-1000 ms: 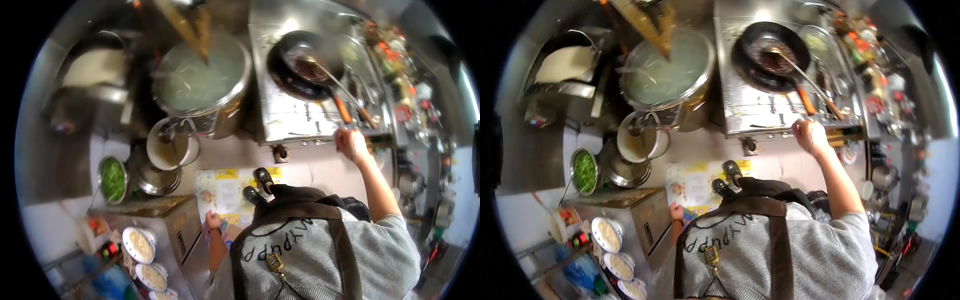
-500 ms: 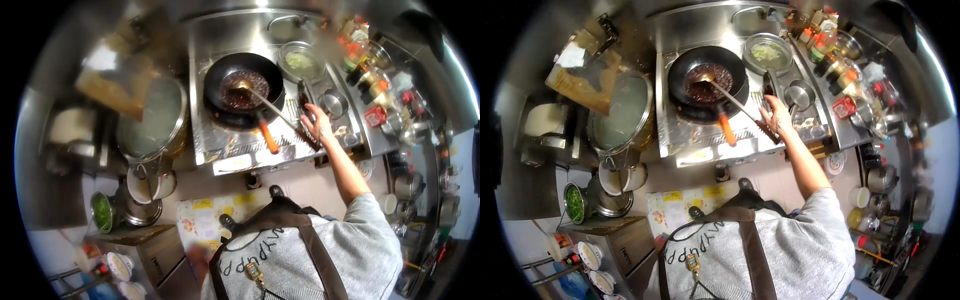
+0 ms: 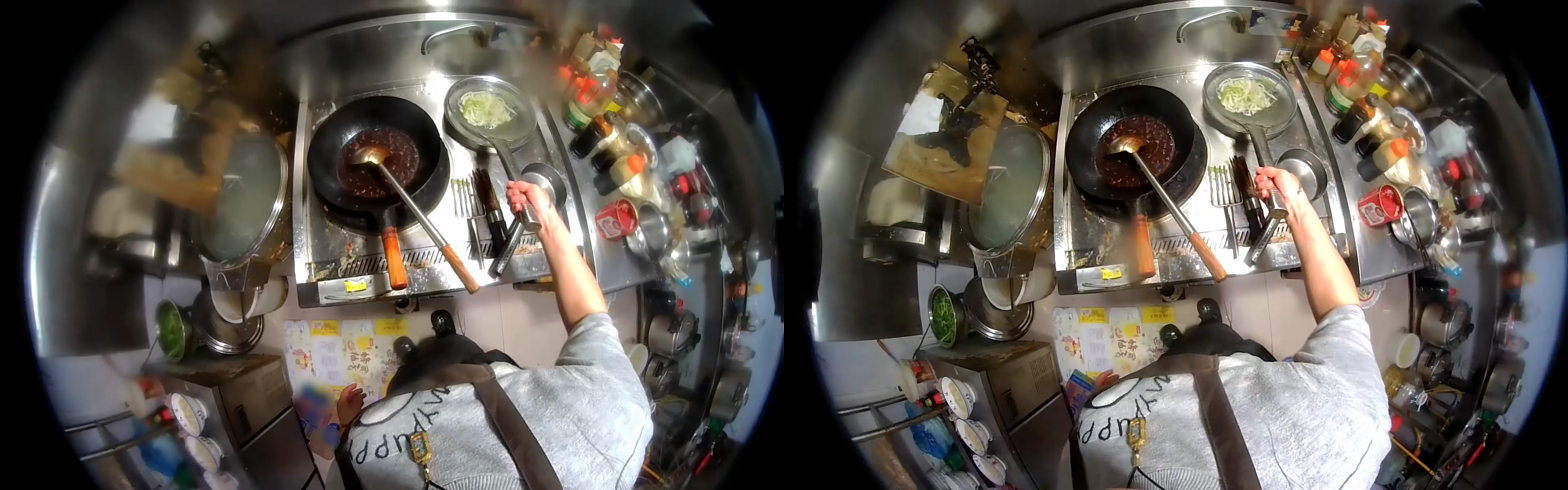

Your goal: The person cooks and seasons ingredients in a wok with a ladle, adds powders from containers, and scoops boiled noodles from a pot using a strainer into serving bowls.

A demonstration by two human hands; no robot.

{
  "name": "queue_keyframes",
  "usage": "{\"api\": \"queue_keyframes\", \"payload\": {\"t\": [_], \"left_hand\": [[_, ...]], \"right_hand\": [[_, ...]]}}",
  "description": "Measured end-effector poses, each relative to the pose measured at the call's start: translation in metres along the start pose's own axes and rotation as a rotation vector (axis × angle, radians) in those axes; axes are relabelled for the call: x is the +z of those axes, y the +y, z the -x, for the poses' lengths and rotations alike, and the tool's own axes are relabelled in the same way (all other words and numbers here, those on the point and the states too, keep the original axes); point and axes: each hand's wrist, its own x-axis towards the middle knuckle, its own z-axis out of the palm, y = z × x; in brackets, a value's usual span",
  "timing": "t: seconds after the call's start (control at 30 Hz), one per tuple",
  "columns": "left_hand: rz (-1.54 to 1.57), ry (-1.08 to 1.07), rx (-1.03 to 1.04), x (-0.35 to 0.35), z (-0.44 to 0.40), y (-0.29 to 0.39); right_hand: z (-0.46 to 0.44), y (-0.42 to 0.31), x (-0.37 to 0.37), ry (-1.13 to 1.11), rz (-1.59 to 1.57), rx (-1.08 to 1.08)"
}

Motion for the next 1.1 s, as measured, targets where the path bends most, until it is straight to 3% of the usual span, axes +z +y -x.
{"api": "queue_keyframes", "payload": {"t": [0.03,0.07,0.17,0.47,0.67,0.8,0.93,1.03,1.07,1.1], "left_hand": [[0.192,0.063,-0.006,-0.007,0.012,-0.009],[0.194,0.124,-0.163,-0.012,0.019,-0.013],[-0.106,0.1,-0.3,-0.043,0.023,-0.01],[-0.253,0.186,-0.282,-0.077,0.009,0.042],[-0.25,0.153,-0.273,-0.094,0.017,0.033],[-0.28,0.043,-0.288,-0.105,0.017,-0.011],[-0.308,-0.078,-0.326,-0.116,0.009,-0.066],[0.134,-0.11,-0.466,-0.118,-0.01,-0.074],[0.623,-0.13,-0.742,-0.122,-0.019,-0.073],[0.145,-0.062,-0.394,-0.132,-0.028,-0.073]], "right_hand": [[0.009,0.0,-0.002,-0.003,-0.006,0.013],[0.017,-0.001,0.006,0.068,0.041,0.012],[0.015,-0.006,0.004,0.067,0.017,0.13],[-0.011,0.008,-0.017,0.047,0.025,0.068],[0.083,0.021,0.005,-0.003,-0.028,-0.037],[0.162,0.056,0.002,0.07,0.155,-0.128],[0.22,0.119,0.002,0.285,0.248,-0.213],[0.218,0.156,-0.016,0.248,0.165,-0.176],[0.213,0.167,-0.026,0.223,0.064,-0.166],[0.208,0.175,-0.037,0.229,-0.002,-0.157]]}}
